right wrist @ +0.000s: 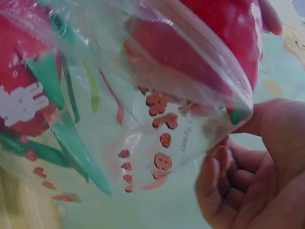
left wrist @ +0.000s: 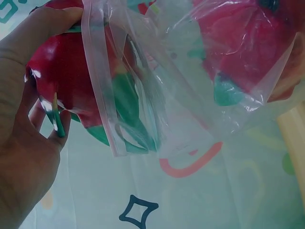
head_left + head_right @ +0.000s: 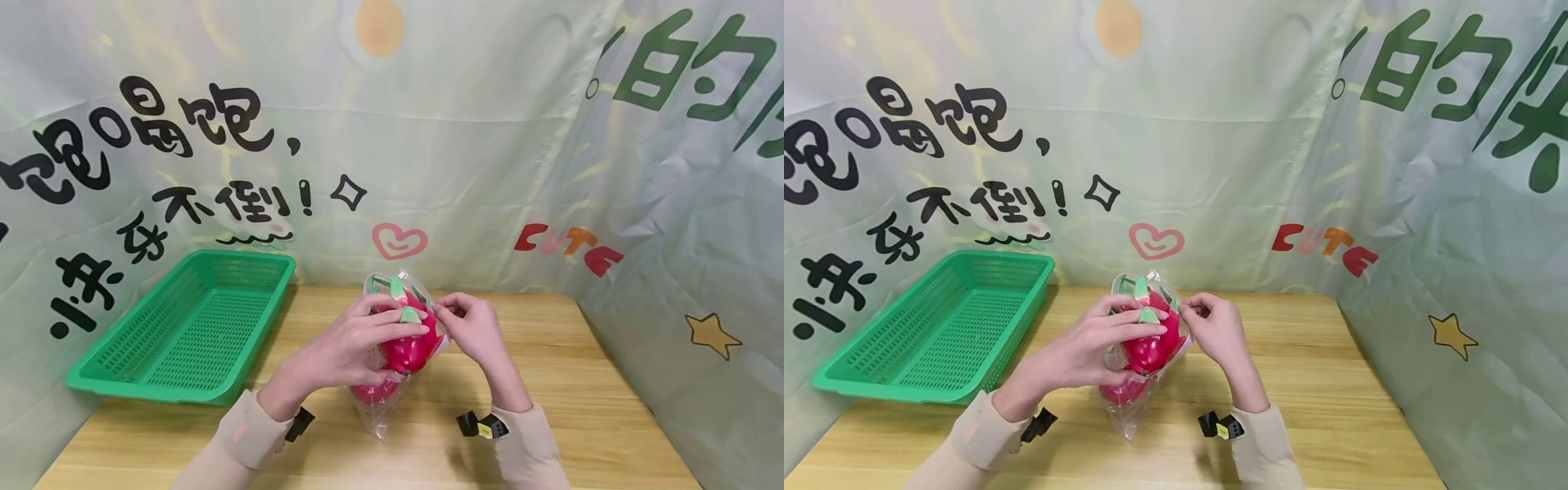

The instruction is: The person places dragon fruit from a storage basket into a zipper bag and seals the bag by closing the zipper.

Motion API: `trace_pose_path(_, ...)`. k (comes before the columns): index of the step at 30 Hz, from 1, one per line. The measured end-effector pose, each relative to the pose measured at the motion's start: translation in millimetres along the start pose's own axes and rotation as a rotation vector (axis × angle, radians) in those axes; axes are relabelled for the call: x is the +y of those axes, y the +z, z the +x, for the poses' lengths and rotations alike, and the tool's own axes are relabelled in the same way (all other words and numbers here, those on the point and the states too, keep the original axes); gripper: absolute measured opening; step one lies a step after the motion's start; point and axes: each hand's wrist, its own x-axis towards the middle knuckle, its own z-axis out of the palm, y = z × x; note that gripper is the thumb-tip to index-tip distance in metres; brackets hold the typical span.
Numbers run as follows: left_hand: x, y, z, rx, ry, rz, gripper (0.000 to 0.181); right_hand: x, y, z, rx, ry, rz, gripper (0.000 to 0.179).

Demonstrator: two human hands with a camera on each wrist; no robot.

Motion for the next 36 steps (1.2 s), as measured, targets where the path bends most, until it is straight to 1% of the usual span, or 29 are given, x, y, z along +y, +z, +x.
trace_pose_path(3,0.6,0.6,1.0,0.004,0.0,-0.008,0.082,0.0,2.7,-0.2,0.084,-0.029,0.034,0.012)
trace_pose_path(7,0.6,-1.9,2.1,0.005,-0.012,-0.037,0.082,0.5,9.2,-0.2,0.194,-0.16,0.063,0.008)
trace_pose_path(9,-0.6,-3.8,2.1,0.0,-0.024,-0.049,0.082,0.0,12.4,-0.2,0.211,-0.225,0.081,0.007)
trace_pose_path(11,-2.1,-5.4,2.8,-0.011,-0.037,-0.061,0.081,-0.2,14.2,-0.5,0.206,-0.263,0.105,0.006)
trace_pose_path(13,-3.7,-6.6,3.8,-0.025,-0.051,-0.073,0.08,-1.1,15.0,-1.3,0.179,-0.263,0.143,0.007)
trace_pose_path(15,-4.4,-7.7,5.0,-0.039,-0.065,-0.083,0.08,-1.8,15.0,-2.2,0.138,-0.242,0.181,0.009)
trace_pose_path(19,-3.2,-8.3,5.8,-0.049,-0.059,-0.056,0.083,-1.9,15.0,-2.8,0.081,-0.152,0.257,0.011)
trace_pose_path(20,-2.6,-7.9,5.2,-0.044,-0.059,-0.045,0.087,-2.2,15.4,-2.7,0.076,-0.125,0.276,0.012)
trace_pose_path(22,-1.6,-6.3,3.8,-0.02,-0.084,-0.035,0.095,-2.8,16.4,-2.6,0.079,-0.066,0.317,0.014)
trace_pose_path(23,-1.1,-5.2,3.1,-0.002,-0.11,-0.037,0.1,-2.9,17.1,-2.1,0.088,-0.037,0.34,0.016)
trace_pose_path(24,-0.8,-4.0,2.4,0.016,-0.153,-0.045,0.105,-3.2,17.8,-2.0,0.098,-0.01,0.365,0.017)
trace_pose_path(26,-0.9,-1.4,-0.1,0.058,-0.256,-0.066,0.115,-3.3,19.5,-1.0,0.127,0.029,0.401,0.02)
trace_pose_path(28,-1.1,1.5,-2.3,0.081,-0.378,-0.078,0.121,-2.5,20.6,0.2,0.156,0.055,0.425,0.02)
trace_pose_path(30,-0.9,5.3,-5.1,0.069,-0.525,-0.129,0.123,-1.1,22.0,1.0,0.17,0.066,0.43,0.021)
trace_pose_path(31,-0.8,7.3,-6.7,0.056,-0.594,-0.164,0.123,-0.4,22.5,1.2,0.172,0.066,0.428,0.021)
trace_pose_path(32,-1.1,9.9,-8.3,0.042,-0.66,-0.219,0.123,0.3,23.2,1.4,0.171,0.065,0.428,0.021)
trace_pose_path(34,-2.7,14.8,-11.3,0.011,-0.782,-0.352,0.122,1.8,24.3,1.5,0.171,0.064,0.43,0.019)
trace_pose_path(35,-4.0,17.0,-12.7,-0.001,-0.823,-0.417,0.121,2.6,24.8,1.4,0.17,0.063,0.429,0.019)
trace_pose_path(36,-5.9,19.1,-14.3,-0.011,-0.846,-0.466,0.12,3.0,25.2,1.3,0.169,0.062,0.431,0.018)
